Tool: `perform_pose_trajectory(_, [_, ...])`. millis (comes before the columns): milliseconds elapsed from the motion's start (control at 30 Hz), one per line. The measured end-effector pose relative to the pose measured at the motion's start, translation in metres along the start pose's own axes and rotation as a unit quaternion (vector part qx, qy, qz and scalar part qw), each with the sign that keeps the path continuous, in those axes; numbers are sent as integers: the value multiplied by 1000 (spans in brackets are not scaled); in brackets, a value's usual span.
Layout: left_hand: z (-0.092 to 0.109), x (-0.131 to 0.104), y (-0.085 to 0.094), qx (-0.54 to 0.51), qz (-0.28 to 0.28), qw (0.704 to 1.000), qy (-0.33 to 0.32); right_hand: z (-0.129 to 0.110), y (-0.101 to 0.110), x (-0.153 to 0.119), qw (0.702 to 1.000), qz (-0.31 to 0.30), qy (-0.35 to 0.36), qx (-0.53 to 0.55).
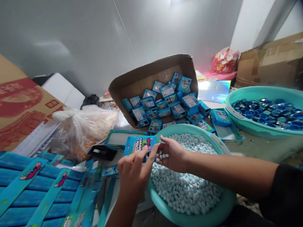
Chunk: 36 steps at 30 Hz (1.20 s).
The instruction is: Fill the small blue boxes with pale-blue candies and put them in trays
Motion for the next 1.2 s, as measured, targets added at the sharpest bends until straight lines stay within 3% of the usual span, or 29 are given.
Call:
perform_pose_trajectory(167, [-10,-3,2,-16,13,1000,17,-3,3,-2,997,68,-41,-6])
perform_pose_trajectory(233, [-17,-7,7,-41,16,995,87,-5,6,-1,992,83,-4,-95])
perform_pose_trajectory(300, [-24,-15,12,-85,6,973,213,-8,7,-2,966,61,79,-238])
perform_pose_trajectory(367, [-29,-28,18,-118,8,924,362,-11,6,-7,893,14,198,-405])
perform_pose_trajectory(433, [-30,-45,25,-109,32,871,478,-11,5,-13,771,-17,313,-554])
perform_pose_trajectory(500, [-31,-63,28,-78,48,828,554,-10,6,-18,638,-29,388,-665])
perform_pose_trajectory(567, [-31,-83,28,-58,51,783,617,-6,10,-19,542,-49,394,-741])
perform_pose_trajectory(633, [-32,-102,23,-54,38,746,663,-4,14,-18,492,-77,360,-789])
perform_pose_trajectory(800, [-28,-136,7,-151,-32,704,693,-7,13,-15,466,-91,344,-810])
perform_pose_trajectory(867, [-24,-143,4,-213,-15,698,684,-11,11,-16,472,-94,344,-806])
perform_pose_trajectory(933, [-23,-145,9,-218,60,743,630,-13,8,-17,484,-106,334,-802])
perform_pose_trajectory(1033, [-21,-148,21,-133,189,818,526,-16,7,-20,497,-123,318,-798])
perform_pose_trajectory(1100, [-21,-151,26,-89,240,830,496,-17,8,-21,500,-132,314,-797])
perform_pose_trajectory(1200, [-23,-153,28,-73,270,830,483,-16,10,-23,500,-154,312,-793])
Point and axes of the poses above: each hand's wrist, its own x-axis towards the middle knuckle, its own y-axis out of the back of the hand, z = x × y, the point moved 3 cm from there along x, towards the middle knuckle, and after that the axes turned 13 degrees about z, right-handed, at the moved point
